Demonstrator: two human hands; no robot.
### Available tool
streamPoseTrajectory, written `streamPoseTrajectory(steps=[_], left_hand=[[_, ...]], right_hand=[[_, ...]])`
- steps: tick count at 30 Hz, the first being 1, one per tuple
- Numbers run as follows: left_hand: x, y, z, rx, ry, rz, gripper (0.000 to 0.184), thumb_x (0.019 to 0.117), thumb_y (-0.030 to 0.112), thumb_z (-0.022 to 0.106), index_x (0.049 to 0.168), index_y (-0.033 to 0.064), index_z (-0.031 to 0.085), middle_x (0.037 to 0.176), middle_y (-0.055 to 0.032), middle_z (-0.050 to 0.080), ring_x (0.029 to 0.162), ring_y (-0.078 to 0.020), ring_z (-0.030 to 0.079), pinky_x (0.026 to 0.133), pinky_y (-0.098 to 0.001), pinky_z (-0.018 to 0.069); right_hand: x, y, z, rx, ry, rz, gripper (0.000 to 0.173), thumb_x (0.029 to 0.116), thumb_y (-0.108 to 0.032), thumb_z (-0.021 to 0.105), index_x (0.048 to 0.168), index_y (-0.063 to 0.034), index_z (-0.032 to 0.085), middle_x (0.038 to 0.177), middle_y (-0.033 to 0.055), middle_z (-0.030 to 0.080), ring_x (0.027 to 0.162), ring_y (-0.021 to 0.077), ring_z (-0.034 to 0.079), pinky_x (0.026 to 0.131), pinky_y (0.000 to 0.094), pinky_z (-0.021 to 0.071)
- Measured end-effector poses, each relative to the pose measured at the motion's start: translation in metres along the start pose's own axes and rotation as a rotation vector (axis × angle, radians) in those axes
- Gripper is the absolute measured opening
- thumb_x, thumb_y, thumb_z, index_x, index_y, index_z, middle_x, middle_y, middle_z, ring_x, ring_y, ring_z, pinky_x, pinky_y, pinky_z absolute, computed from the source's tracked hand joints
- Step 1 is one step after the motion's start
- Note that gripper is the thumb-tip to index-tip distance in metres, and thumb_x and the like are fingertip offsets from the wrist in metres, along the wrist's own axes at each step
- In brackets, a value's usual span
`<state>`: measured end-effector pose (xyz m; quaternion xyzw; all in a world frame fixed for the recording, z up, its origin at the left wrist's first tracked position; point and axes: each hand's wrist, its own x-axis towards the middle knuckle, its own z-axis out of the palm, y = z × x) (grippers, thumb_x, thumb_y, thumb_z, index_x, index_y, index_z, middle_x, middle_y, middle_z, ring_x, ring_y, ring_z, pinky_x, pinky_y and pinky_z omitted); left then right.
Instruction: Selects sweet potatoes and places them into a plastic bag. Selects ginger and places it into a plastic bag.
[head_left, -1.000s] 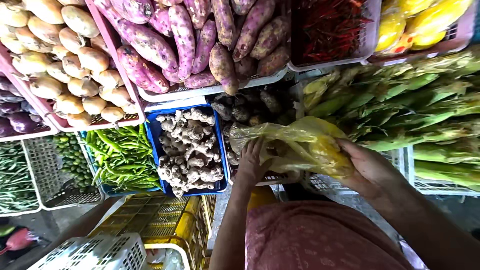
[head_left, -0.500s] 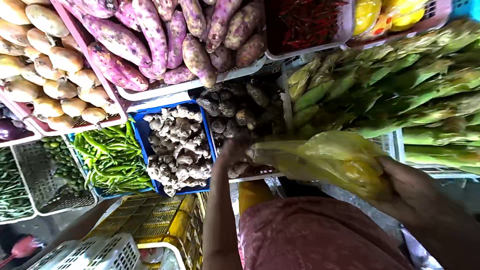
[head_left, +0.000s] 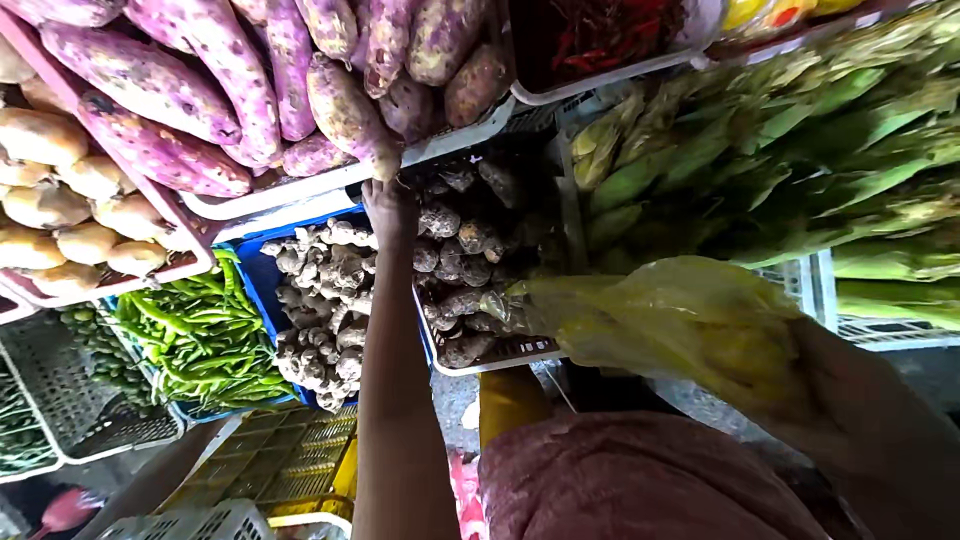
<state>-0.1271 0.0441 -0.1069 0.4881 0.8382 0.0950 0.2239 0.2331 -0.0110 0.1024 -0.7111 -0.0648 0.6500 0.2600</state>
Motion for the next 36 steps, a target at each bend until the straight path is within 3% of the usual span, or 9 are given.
streamPoseTrajectory(steps=[4,8,11,16,22,26,30,34,36], left_hand=[[-0.075,-0.002,-0.016,-0.311,0.039,0.040,0.052,0.1052,0.024,0.058,0.148,-0.0032,0.045,0.134,-0.0290,0.061,0.121,-0.0422,0.062,0.103,-0.0559,0.0490],[-0.122,-0.006,-0.005,-0.414,-0.175,-0.270,0.050,0.1079,0.029,0.050,0.149,0.0022,0.046,0.116,-0.0250,0.069,0.101,-0.0355,0.070,0.092,-0.0549,0.0543],[-0.128,-0.019,0.000,-0.250,-0.298,-0.462,0.055,0.1084,0.033,0.050,0.153,0.0017,0.042,0.137,-0.0297,0.057,0.125,-0.0429,0.059,0.108,-0.0567,0.0449],[-0.092,-0.022,-0.002,-0.280,-0.063,-0.355,0.050,0.1037,0.021,0.059,0.145,-0.0050,0.047,0.131,-0.0300,0.061,0.117,-0.0418,0.063,0.103,-0.0553,0.0491],[-0.026,0.004,-0.016,-0.079,-0.195,-0.644,0.075,0.1021,0.052,0.056,0.149,-0.0030,0.038,0.127,-0.0315,0.063,0.121,-0.0471,0.062,0.098,-0.0631,0.0497],[-0.019,0.009,-0.018,0.011,-0.205,-0.566,0.059,0.1008,0.042,0.060,0.147,0.0076,0.048,0.124,-0.0255,0.068,0.117,-0.0445,0.065,0.095,-0.0639,0.0501],[-0.034,0.002,-0.012,-0.049,-0.172,-0.264,0.047,0.1040,0.031,0.058,0.143,0.0046,0.052,0.137,-0.0256,0.059,0.115,-0.0468,0.064,0.093,-0.0652,0.0517],[-0.061,-0.036,-0.018,-0.265,-0.204,-0.163,0.050,0.1033,0.022,0.059,0.149,0.0040,0.047,0.143,-0.0231,0.057,0.128,-0.0404,0.059,0.108,-0.0589,0.0457],[-0.109,-0.049,-0.020,-0.357,-0.107,-0.185,0.043,0.1043,0.020,0.057,0.144,0.0032,0.053,0.141,-0.0206,0.060,0.126,-0.0363,0.061,0.106,-0.0552,0.0487]], right_hand=[[0.002,-0.008,0.006,0.045,-0.018,-0.014,0.040,0.1100,-0.019,0.023,0.098,-0.0179,0.062,0.083,-0.0064,0.072,0.076,0.0034,0.070,0.068,0.0248,0.0616],[0.002,-0.010,0.013,0.055,-0.030,-0.002,0.036,0.1085,-0.017,0.025,0.100,-0.0166,0.060,0.082,-0.0061,0.071,0.075,0.0036,0.070,0.067,0.0243,0.0616],[0.003,-0.009,0.011,0.044,-0.098,-0.018,0.036,0.1077,-0.017,0.026,0.100,-0.0170,0.061,0.084,-0.0047,0.072,0.078,0.0048,0.071,0.069,0.0257,0.0619],[0.008,-0.002,0.009,0.042,-0.185,-0.047,0.038,0.1072,-0.018,0.026,0.099,-0.0182,0.064,0.087,-0.0048,0.073,0.081,0.0039,0.071,0.071,0.0246,0.0619],[0.006,0.004,0.018,0.027,-0.156,-0.014,0.036,0.1048,-0.017,0.028,0.098,-0.0184,0.063,0.085,-0.0047,0.073,0.079,0.0044,0.071,0.070,0.0256,0.0617],[0.006,0.006,0.022,0.016,-0.094,0.030,0.037,0.1066,-0.018,0.026,0.099,-0.0175,0.062,0.085,-0.0046,0.072,0.078,0.0049,0.071,0.069,0.0265,0.0618],[0.007,0.010,0.027,0.008,-0.178,0.022,0.036,0.1056,-0.018,0.027,0.101,-0.0165,0.063,0.089,-0.0023,0.073,0.082,0.0069,0.071,0.072,0.0283,0.0621],[0.003,0.002,0.030,-0.051,-0.156,-0.037,0.032,0.1053,-0.019,0.031,0.103,-0.0163,0.063,0.088,-0.0032,0.072,0.079,0.0068,0.071,0.069,0.0279,0.0619],[0.004,-0.002,0.030,-0.266,-0.081,-0.155,0.020,0.1033,-0.017,0.044,0.120,-0.0124,0.055,0.094,-0.0053,0.069,0.081,0.0042,0.070,0.070,0.0256,0.0617]])
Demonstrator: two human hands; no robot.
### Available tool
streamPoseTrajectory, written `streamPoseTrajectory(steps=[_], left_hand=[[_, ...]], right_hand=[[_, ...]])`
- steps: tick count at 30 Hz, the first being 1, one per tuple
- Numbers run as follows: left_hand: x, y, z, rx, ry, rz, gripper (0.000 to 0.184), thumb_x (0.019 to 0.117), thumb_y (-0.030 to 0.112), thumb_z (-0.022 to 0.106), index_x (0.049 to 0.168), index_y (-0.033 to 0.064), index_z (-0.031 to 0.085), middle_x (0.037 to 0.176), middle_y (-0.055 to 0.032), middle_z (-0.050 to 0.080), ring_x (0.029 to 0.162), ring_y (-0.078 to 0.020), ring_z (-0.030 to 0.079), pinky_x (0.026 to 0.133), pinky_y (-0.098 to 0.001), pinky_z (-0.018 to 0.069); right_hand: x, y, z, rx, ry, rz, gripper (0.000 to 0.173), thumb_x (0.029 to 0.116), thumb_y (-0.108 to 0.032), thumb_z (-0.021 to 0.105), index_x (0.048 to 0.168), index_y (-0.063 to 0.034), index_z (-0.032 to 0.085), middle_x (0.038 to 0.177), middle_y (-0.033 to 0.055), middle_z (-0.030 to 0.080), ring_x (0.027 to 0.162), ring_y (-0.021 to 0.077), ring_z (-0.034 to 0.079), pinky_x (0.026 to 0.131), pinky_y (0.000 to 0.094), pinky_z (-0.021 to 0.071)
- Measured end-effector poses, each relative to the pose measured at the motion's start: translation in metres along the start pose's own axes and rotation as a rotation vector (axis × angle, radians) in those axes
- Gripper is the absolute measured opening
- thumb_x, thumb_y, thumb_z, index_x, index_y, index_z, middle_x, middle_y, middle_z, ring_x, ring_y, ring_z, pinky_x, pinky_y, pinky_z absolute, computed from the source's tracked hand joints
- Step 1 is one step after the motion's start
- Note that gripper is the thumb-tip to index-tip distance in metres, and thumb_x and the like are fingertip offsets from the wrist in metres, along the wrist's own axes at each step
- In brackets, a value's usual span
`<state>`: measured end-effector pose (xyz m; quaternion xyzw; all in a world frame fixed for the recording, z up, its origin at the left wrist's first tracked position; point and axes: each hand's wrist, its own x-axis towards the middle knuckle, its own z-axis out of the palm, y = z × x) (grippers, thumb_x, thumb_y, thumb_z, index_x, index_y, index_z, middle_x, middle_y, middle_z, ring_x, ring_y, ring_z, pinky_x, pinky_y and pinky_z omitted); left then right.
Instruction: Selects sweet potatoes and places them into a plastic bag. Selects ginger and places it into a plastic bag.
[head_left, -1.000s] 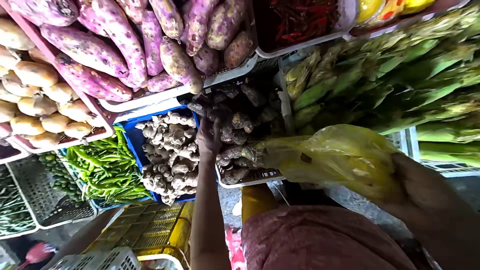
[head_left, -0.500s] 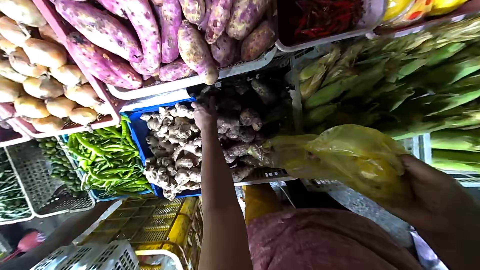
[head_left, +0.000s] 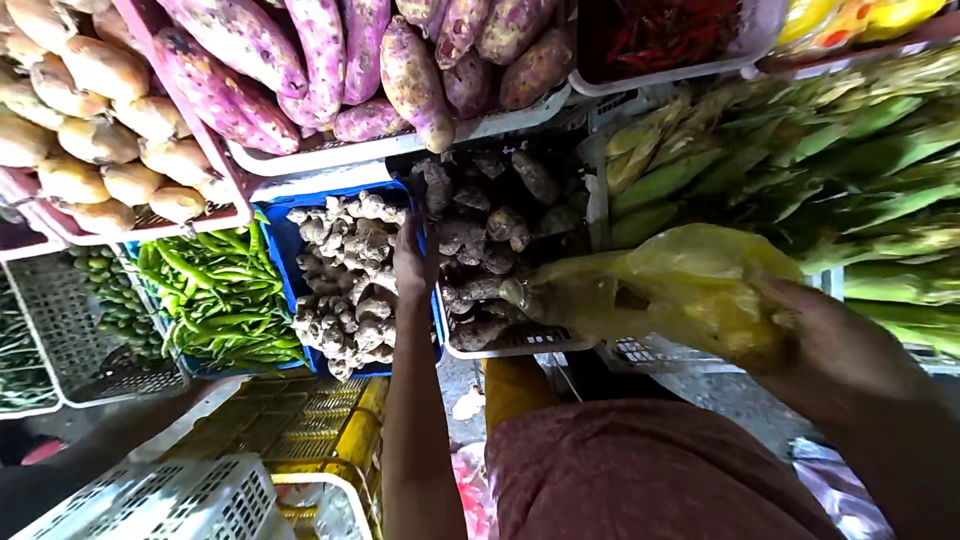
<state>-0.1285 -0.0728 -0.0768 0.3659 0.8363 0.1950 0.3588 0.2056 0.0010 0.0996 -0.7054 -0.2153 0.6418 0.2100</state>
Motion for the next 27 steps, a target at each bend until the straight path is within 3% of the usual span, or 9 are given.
streamPoseTrajectory(steps=[2,3,5,6,10,14,18,23,27], left_hand=[[-0.061,-0.021,0.008,-0.034,0.077,-0.098,0.038,0.1041,0.019,0.057,0.137,-0.0002,0.058,0.131,-0.0216,0.065,0.117,-0.0350,0.066,0.101,-0.0537,0.0526],[-0.092,-0.029,0.014,-0.026,0.078,-0.164,0.037,0.1035,0.018,0.057,0.134,-0.0030,0.061,0.127,-0.0233,0.067,0.115,-0.0354,0.067,0.100,-0.0529,0.0530],[-0.162,-0.040,0.027,-0.008,-0.054,-0.300,0.037,0.1045,0.017,0.055,0.133,-0.0055,0.061,0.131,-0.0241,0.065,0.122,-0.0343,0.065,0.106,-0.0493,0.0499],[-0.196,-0.044,0.034,0.004,-0.139,-0.351,0.037,0.1048,0.016,0.054,0.135,-0.0051,0.060,0.134,-0.0239,0.064,0.126,-0.0345,0.062,0.110,-0.0491,0.0476],[-0.287,-0.053,0.054,-0.007,-0.247,-0.467,0.034,0.1032,0.012,0.055,0.132,-0.0060,0.061,0.132,-0.0247,0.064,0.125,-0.0348,0.062,0.109,-0.0482,0.0478],[-0.309,-0.063,0.055,-0.046,-0.316,-0.588,0.034,0.1043,0.015,0.055,0.132,-0.0056,0.061,0.130,-0.0251,0.065,0.122,-0.0342,0.064,0.109,-0.0474,0.0477],[-0.295,-0.066,0.046,-0.054,-0.398,-0.631,0.036,0.1065,0.019,0.053,0.134,-0.0041,0.059,0.131,-0.0243,0.064,0.122,-0.0341,0.063,0.108,-0.0481,0.0480],[-0.221,-0.026,0.037,0.051,-0.250,-0.206,0.034,0.1036,0.010,0.050,0.130,-0.0058,0.063,0.136,-0.0263,0.060,0.130,-0.0374,0.058,0.112,-0.0477,0.0451],[-0.113,-0.008,0.053,0.136,-0.288,-0.022,0.037,0.1049,0.011,0.051,0.139,-0.0017,0.059,0.148,-0.0241,0.052,0.138,-0.0391,0.050,0.114,-0.0516,0.0418]], right_hand=[[0.009,0.010,-0.021,-0.433,-0.139,-0.228,0.062,0.0916,-0.029,0.065,0.142,-0.0013,0.042,0.115,0.0001,0.064,0.099,0.0011,0.066,0.084,0.0220,0.0591],[0.019,0.016,-0.031,-0.685,-0.203,-0.353,0.080,0.0871,-0.040,0.071,0.146,0.0038,0.040,0.124,0.0101,0.064,0.109,0.0073,0.065,0.093,0.0271,0.0571],[0.032,0.030,-0.043,-1.089,-0.255,-0.432,0.102,0.0791,-0.055,0.079,0.150,0.0061,0.038,0.128,0.0312,0.063,0.116,0.0410,0.065,0.097,0.0587,0.0521],[0.036,0.037,-0.047,-1.218,-0.291,-0.378,0.108,0.0764,-0.055,0.084,0.152,0.0049,0.036,0.133,0.0360,0.058,0.120,0.0516,0.060,0.099,0.0679,0.0471],[0.060,0.072,-0.046,-1.550,-0.423,-0.217,0.123,0.0749,-0.058,0.085,0.160,0.0042,0.022,0.156,0.0343,0.037,0.144,0.0515,0.037,0.116,0.0636,0.0320],[0.070,0.115,-0.022,-1.568,-0.507,-0.226,0.111,0.0830,-0.057,0.079,0.159,0.0036,0.025,0.156,0.0315,0.039,0.146,0.0479,0.036,0.119,0.0621,0.0273],[0.082,0.148,-0.005,-1.493,-0.484,-0.118,0.055,0.1062,-0.035,0.053,0.140,0.0076,0.052,0.137,0.0321,0.057,0.132,0.0468,0.053,0.110,0.0633,0.0390],[0.054,0.134,-0.016,-1.432,-0.583,-0.037,0.047,0.1091,-0.031,0.048,0.126,0.0098,0.061,0.122,0.0338,0.064,0.120,0.0492,0.060,0.104,0.0650,0.0425],[0.022,0.141,-0.029,-1.175,-0.549,-0.171,0.048,0.1062,-0.036,0.054,0.108,0.0109,0.067,0.093,0.0283,0.068,0.089,0.0422,0.067,0.084,0.0622,0.0508]])
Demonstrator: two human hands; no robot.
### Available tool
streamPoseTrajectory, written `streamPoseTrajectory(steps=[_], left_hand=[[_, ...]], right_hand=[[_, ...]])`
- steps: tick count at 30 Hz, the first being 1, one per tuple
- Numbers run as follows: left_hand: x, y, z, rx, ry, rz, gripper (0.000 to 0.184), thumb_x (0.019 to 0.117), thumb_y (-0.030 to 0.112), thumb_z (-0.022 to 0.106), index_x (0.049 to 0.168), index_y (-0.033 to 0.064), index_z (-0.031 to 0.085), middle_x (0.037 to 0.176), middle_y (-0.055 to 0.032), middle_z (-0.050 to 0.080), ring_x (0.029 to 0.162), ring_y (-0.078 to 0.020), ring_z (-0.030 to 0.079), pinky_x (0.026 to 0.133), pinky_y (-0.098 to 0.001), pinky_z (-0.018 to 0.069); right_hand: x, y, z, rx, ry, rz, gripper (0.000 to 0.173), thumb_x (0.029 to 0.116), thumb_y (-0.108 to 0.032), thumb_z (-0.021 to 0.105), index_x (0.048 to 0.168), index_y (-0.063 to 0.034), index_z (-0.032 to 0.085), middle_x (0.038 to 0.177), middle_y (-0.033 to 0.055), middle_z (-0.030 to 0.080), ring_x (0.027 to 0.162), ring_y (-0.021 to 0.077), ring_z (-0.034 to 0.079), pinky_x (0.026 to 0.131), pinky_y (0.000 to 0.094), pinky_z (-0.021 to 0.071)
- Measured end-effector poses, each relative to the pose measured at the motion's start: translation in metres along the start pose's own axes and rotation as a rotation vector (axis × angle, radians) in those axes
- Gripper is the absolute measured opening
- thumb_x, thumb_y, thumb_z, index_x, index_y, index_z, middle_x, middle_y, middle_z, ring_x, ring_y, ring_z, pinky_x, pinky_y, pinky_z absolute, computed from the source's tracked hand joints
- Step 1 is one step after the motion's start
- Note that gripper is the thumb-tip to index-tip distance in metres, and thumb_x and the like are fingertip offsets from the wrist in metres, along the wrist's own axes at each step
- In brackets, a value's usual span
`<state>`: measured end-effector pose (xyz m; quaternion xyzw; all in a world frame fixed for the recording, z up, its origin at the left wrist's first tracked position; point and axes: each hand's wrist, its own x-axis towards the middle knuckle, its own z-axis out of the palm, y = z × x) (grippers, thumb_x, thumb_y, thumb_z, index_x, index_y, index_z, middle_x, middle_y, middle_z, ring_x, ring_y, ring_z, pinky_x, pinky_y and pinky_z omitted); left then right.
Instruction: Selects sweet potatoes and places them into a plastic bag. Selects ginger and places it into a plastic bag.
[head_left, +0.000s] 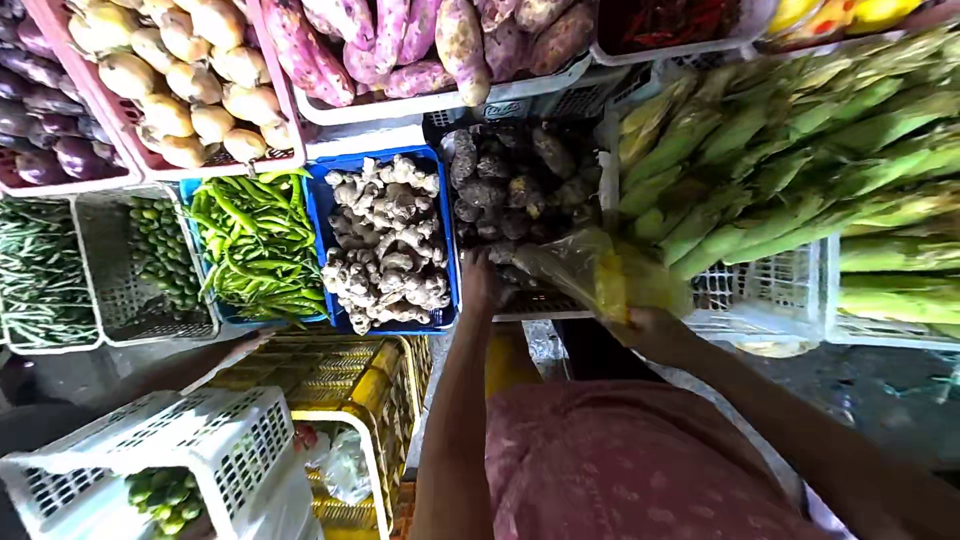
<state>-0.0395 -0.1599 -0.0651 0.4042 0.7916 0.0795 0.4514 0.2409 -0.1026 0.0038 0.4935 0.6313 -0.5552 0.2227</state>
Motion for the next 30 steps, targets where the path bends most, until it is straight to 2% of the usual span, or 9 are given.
streamPoseTrajectory(steps=[3,5,8,11,16,19,22,26,30], left_hand=[[0.045,-0.011,0.022,0.290,-0.156,-0.041,0.057,0.1062,0.037,0.052,0.152,0.0047,0.046,0.156,-0.0211,0.045,0.146,-0.0398,0.040,0.117,-0.0612,0.0325],[0.040,-0.003,0.027,0.435,-0.197,-0.078,0.068,0.0985,0.040,0.064,0.152,0.0029,0.044,0.153,-0.0238,0.046,0.143,-0.0433,0.041,0.113,-0.0656,0.0325],[0.016,0.015,0.029,0.443,-0.241,-0.110,0.065,0.0966,0.042,0.066,0.146,0.0018,0.052,0.145,-0.0250,0.053,0.138,-0.0439,0.047,0.111,-0.0646,0.0352],[-0.011,0.026,0.044,0.299,-0.216,-0.123,0.052,0.1031,0.030,0.057,0.144,-0.0030,0.052,0.141,-0.0256,0.057,0.135,-0.0405,0.052,0.113,-0.0542,0.0393],[-0.025,0.023,0.061,0.105,-0.072,-0.097,0.047,0.1019,0.013,0.057,0.145,-0.0039,0.052,0.139,-0.0285,0.058,0.133,-0.0417,0.054,0.114,-0.0501,0.0414],[-0.009,0.005,0.047,0.088,0.093,0.045,0.025,0.0942,0.008,0.064,0.116,-0.0029,0.073,0.127,-0.0294,0.064,0.122,-0.0458,0.059,0.106,-0.0573,0.0459],[0.032,0.000,0.020,0.217,0.041,0.025,0.031,0.0987,0.006,0.057,0.127,-0.0020,0.066,0.140,-0.0260,0.057,0.132,-0.0439,0.053,0.110,-0.0580,0.0422],[0.082,-0.006,0.002,0.724,-0.269,0.019,0.042,0.0875,-0.002,0.070,0.129,-0.0068,0.063,0.143,-0.0292,0.053,0.136,-0.0493,0.045,0.111,-0.0678,0.0347],[0.085,-0.012,-0.005,1.097,-0.348,0.090,0.054,0.0929,-0.001,0.064,0.145,-0.0007,0.052,0.151,-0.0220,0.049,0.142,-0.0415,0.042,0.116,-0.0585,0.0314]], right_hand=[[-0.028,-0.028,0.001,0.153,0.145,0.050,0.048,0.1051,-0.036,0.054,0.112,0.0094,0.067,0.095,0.0259,0.069,0.091,0.0358,0.068,0.086,0.0568,0.0523],[-0.047,-0.036,0.002,0.202,0.280,0.030,0.049,0.1025,-0.038,0.055,0.110,0.0088,0.068,0.092,0.0236,0.070,0.087,0.0307,0.070,0.082,0.0524,0.0552],[-0.070,-0.037,0.005,0.365,0.460,0.026,0.045,0.1007,-0.037,0.056,0.107,0.0060,0.067,0.085,0.0048,0.068,0.078,-0.0011,0.063,0.075,0.0226,0.0554],[-0.088,-0.034,0.009,0.550,0.567,-0.025,0.036,0.0971,-0.030,0.062,0.108,0.0051,0.064,0.088,-0.0101,0.069,0.081,-0.0151,0.062,0.077,0.0101,0.0547],[-0.114,-0.030,0.016,0.770,0.535,-0.172,0.025,0.0927,-0.027,0.072,0.117,-0.0278,0.066,0.103,-0.0280,0.071,0.097,-0.0129,0.065,0.086,0.0130,0.0576],[-0.116,-0.029,0.017,0.796,0.403,-0.210,0.023,0.0933,-0.019,0.072,0.116,-0.0184,0.068,0.105,-0.0221,0.072,0.100,-0.0124,0.065,0.091,0.0144,0.0561],[-0.088,0.020,0.057,0.882,0.329,-0.532,0.022,0.0977,-0.015,0.066,0.108,0.0046,0.067,0.098,0.0023,0.074,0.090,0.0017,0.070,0.080,0.0222,0.0606],[-0.081,-0.012,0.020,0.897,0.253,-0.083,0.027,0.0963,-0.025,0.065,0.109,-0.0019,0.067,0.091,-0.0042,0.072,0.084,-0.0018,0.068,0.081,0.0205,0.0591],[-0.064,-0.009,0.027,0.957,0.352,-0.025,0.013,0.0972,-0.024,0.063,0.104,-0.0132,0.066,0.085,-0.0176,0.071,0.078,-0.0093,0.066,0.073,0.0138,0.0580]])
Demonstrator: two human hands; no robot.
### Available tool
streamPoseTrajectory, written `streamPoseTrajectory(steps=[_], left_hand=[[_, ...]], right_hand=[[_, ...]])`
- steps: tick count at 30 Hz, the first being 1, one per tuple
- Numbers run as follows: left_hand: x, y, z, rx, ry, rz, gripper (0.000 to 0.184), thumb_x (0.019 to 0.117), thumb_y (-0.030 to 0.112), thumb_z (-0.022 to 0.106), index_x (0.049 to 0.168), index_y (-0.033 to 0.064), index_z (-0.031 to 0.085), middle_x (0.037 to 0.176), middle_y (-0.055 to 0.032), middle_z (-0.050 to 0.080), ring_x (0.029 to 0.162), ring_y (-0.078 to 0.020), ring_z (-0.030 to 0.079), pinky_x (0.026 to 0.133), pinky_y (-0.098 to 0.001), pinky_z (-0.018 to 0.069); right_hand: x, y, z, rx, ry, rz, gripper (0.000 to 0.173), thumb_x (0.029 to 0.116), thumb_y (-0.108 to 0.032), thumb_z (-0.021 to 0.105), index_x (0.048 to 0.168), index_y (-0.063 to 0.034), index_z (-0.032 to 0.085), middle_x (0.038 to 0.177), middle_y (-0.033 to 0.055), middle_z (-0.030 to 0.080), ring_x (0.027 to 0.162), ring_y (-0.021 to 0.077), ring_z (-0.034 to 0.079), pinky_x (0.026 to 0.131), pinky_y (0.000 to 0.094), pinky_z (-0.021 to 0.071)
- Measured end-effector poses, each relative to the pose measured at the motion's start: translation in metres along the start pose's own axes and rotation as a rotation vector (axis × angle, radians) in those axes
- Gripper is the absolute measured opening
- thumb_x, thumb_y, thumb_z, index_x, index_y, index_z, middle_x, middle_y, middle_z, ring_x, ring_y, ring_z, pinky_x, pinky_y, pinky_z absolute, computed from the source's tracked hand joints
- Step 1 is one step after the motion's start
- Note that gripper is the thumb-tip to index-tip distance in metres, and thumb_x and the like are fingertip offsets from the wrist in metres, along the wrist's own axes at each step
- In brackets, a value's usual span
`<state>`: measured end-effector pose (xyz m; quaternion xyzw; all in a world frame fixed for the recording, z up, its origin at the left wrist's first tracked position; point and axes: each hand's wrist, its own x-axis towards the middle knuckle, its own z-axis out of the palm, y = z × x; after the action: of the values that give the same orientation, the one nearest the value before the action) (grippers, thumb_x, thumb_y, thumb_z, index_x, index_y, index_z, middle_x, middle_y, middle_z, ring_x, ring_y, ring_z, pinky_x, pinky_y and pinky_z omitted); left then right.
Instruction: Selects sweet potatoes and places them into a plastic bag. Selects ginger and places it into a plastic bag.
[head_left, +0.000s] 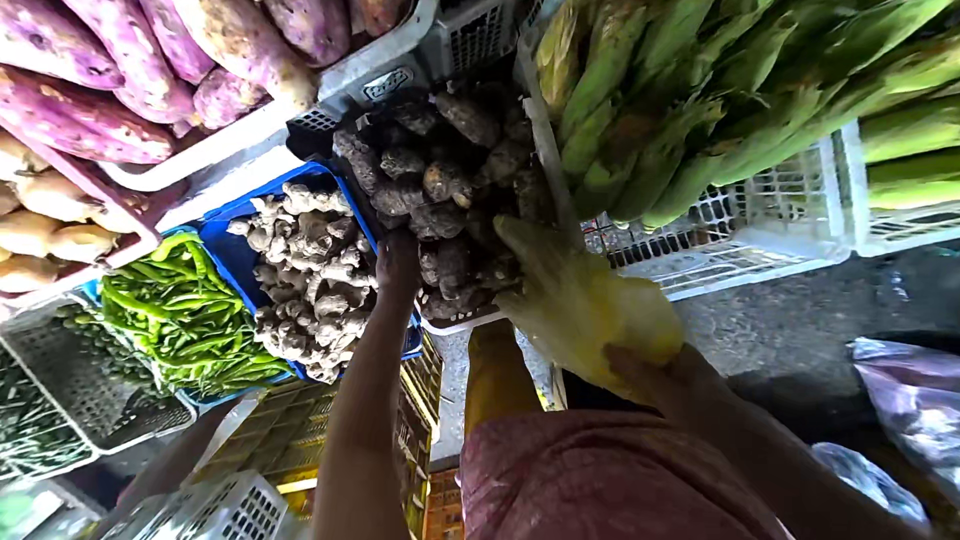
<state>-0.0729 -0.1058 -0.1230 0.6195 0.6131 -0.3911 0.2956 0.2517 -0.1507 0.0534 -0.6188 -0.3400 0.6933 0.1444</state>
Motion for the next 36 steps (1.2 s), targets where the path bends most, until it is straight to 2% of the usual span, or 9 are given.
streamPoseTrajectory(steps=[8,11,14,21,27,29,31,34,36], left_hand=[[0.013,0.006,0.001,0.006,0.075,-0.028,0.046,0.0861,0.002,0.074,0.130,-0.0022,0.063,0.143,-0.0261,0.052,0.135,-0.0475,0.045,0.109,-0.0653,0.0350],[-0.004,-0.010,0.002,-0.101,0.056,0.055,0.045,0.0945,0.016,0.071,0.136,0.0018,0.061,0.141,-0.0233,0.057,0.136,-0.0431,0.047,0.117,-0.0585,0.0295],[-0.030,-0.022,-0.008,-0.325,0.143,0.077,0.032,0.1018,0.012,0.059,0.130,-0.0018,0.064,0.126,-0.0253,0.066,0.126,-0.0419,0.058,0.113,-0.0547,0.0392],[-0.017,0.000,0.011,-0.186,0.056,0.077,0.069,0.0938,0.016,0.069,0.155,0.0020,0.041,0.158,-0.0232,0.041,0.147,-0.0414,0.035,0.119,-0.0582,0.0263],[-0.002,-0.002,0.015,-0.111,-0.026,0.067,0.048,0.0860,0.013,0.077,0.129,-0.0038,0.063,0.139,-0.0269,0.056,0.135,-0.0457,0.048,0.115,-0.0611,0.0331],[-0.022,-0.018,-0.008,-0.236,-0.061,0.109,0.048,0.0850,0.018,0.080,0.126,-0.0030,0.065,0.133,-0.0262,0.060,0.130,-0.0444,0.052,0.114,-0.0617,0.0343],[-0.056,-0.043,-0.037,-0.531,-0.093,0.091,0.055,0.0884,0.019,0.078,0.137,0.0027,0.059,0.135,-0.0223,0.060,0.125,-0.0384,0.059,0.107,-0.0598,0.0446],[-0.108,-0.074,-0.047,-1.086,0.052,0.136,0.070,0.0844,0.008,0.081,0.147,0.0103,0.052,0.129,-0.0132,0.067,0.108,-0.0209,0.069,0.094,-0.0421,0.0576],[-0.129,-0.073,-0.041,-1.416,0.194,0.293,0.072,0.0770,0.003,0.080,0.143,0.0103,0.051,0.121,-0.0060,0.069,0.098,-0.0125,0.071,0.085,-0.0321,0.0619]], right_hand=[[0.011,-0.014,0.002,0.033,0.116,-0.021,0.007,0.0968,-0.020,0.062,0.101,-0.0161,0.065,0.081,-0.0196,0.070,0.072,-0.0092,0.066,0.068,0.0123,0.0573],[0.010,-0.010,-0.004,0.024,0.150,0.004,0.007,0.0974,-0.019,0.061,0.100,-0.0151,0.065,0.079,-0.0192,0.069,0.072,-0.0091,0.066,0.068,0.0126,0.0573],[0.014,-0.006,-0.003,0.017,0.161,0.033,0.011,0.0977,-0.020,0.060,0.101,-0.0122,0.065,0.079,-0.0174,0.068,0.072,-0.0089,0.065,0.069,0.0130,0.0573],[0.017,-0.007,0.009,0.006,0.185,0.061,0.010,0.0980,-0.019,0.059,0.101,-0.0117,0.064,0.079,-0.0168,0.068,0.071,-0.0088,0.065,0.069,0.0128,0.0568],[0.018,-0.005,0.011,0.007,0.194,0.015,0.007,0.0986,-0.018,0.057,0.100,-0.0146,0.064,0.079,-0.0191,0.068,0.071,-0.0091,0.065,0.069,0.0124,0.0572],[0.018,-0.006,0.011,0.011,0.201,0.033,0.007,0.0984,-0.018,0.057,0.099,-0.0148,0.064,0.078,-0.0186,0.068,0.070,-0.0089,0.065,0.067,0.0123,0.0570],[0.019,-0.007,0.013,0.038,0.195,0.044,0.007,0.0985,-0.017,0.057,0.100,-0.0144,0.063,0.078,-0.0179,0.068,0.070,-0.0080,0.066,0.067,0.0129,0.0575],[0.020,-0.010,0.018,0.053,0.173,0.074,0.008,0.0992,-0.018,0.057,0.101,-0.0134,0.063,0.078,-0.0171,0.068,0.071,-0.0077,0.066,0.067,0.0135,0.0576],[0.020,-0.011,0.020,0.049,0.156,0.076,0.008,0.0997,-0.019,0.057,0.101,-0.0131,0.063,0.078,-0.0168,0.067,0.070,-0.0081,0.065,0.067,0.0132,0.0571]])
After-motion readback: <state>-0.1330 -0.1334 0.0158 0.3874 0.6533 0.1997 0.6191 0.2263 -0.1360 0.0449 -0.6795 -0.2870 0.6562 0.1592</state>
